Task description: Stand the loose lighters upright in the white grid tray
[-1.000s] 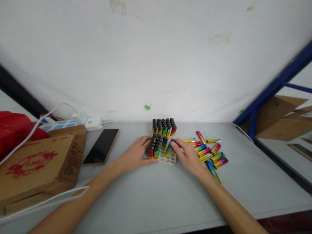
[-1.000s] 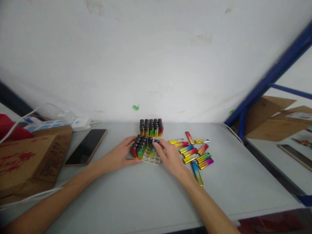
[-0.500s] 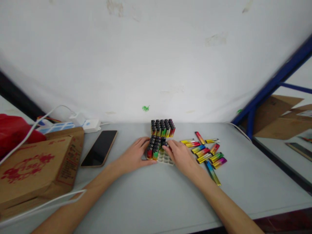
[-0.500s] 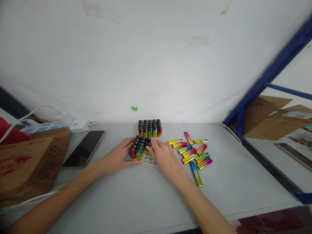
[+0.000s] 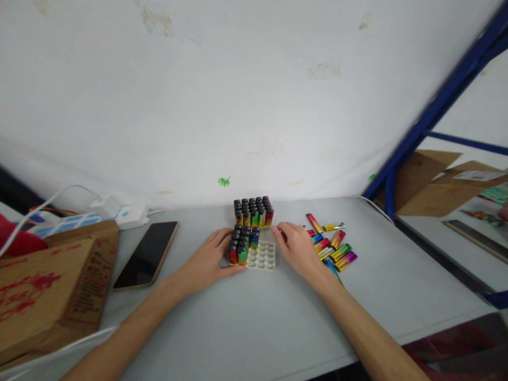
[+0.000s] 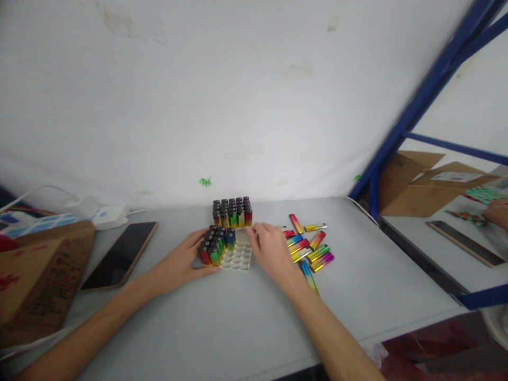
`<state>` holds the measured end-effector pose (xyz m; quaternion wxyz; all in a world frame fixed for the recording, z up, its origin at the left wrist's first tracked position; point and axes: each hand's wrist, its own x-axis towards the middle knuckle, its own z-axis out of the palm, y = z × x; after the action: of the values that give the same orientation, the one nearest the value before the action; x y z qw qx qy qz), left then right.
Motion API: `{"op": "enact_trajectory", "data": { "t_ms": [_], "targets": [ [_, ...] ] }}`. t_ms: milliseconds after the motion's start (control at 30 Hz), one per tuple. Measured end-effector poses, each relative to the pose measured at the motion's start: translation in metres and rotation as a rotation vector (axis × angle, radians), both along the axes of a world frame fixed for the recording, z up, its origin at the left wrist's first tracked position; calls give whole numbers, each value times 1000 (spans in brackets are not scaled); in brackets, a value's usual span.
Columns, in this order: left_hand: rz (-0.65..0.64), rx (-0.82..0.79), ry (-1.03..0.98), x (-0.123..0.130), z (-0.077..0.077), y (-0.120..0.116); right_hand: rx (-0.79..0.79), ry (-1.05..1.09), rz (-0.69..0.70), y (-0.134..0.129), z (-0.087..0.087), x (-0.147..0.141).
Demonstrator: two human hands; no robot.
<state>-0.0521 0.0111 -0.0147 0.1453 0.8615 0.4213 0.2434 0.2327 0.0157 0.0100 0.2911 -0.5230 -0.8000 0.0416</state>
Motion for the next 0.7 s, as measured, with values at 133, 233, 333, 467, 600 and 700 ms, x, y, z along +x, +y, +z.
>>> {"op": "enact_trajectory", "data": {
  "t_ms": [133, 233, 333, 467, 600, 700],
  "targets": [
    [0, 7, 16, -1, -2, 1, 56, -12, -177, 24, -9, 36],
    [9, 7, 14, -1, -3, 1, 13, -106, -308, 40, -13, 64],
    [9, 1, 7, -1, -3, 1, -113, -223, -452, 50, -13, 83],
    [1, 7, -4, -1, -2, 0, -240, -298, -553, 55, -12, 92],
    [2, 8, -3, -1, -2, 1, -162, -172, -521, 58, -15, 92],
    [6, 3, -4, -2, -3, 1, -33, 36, -416, 59, -15, 91]
  ]
}}
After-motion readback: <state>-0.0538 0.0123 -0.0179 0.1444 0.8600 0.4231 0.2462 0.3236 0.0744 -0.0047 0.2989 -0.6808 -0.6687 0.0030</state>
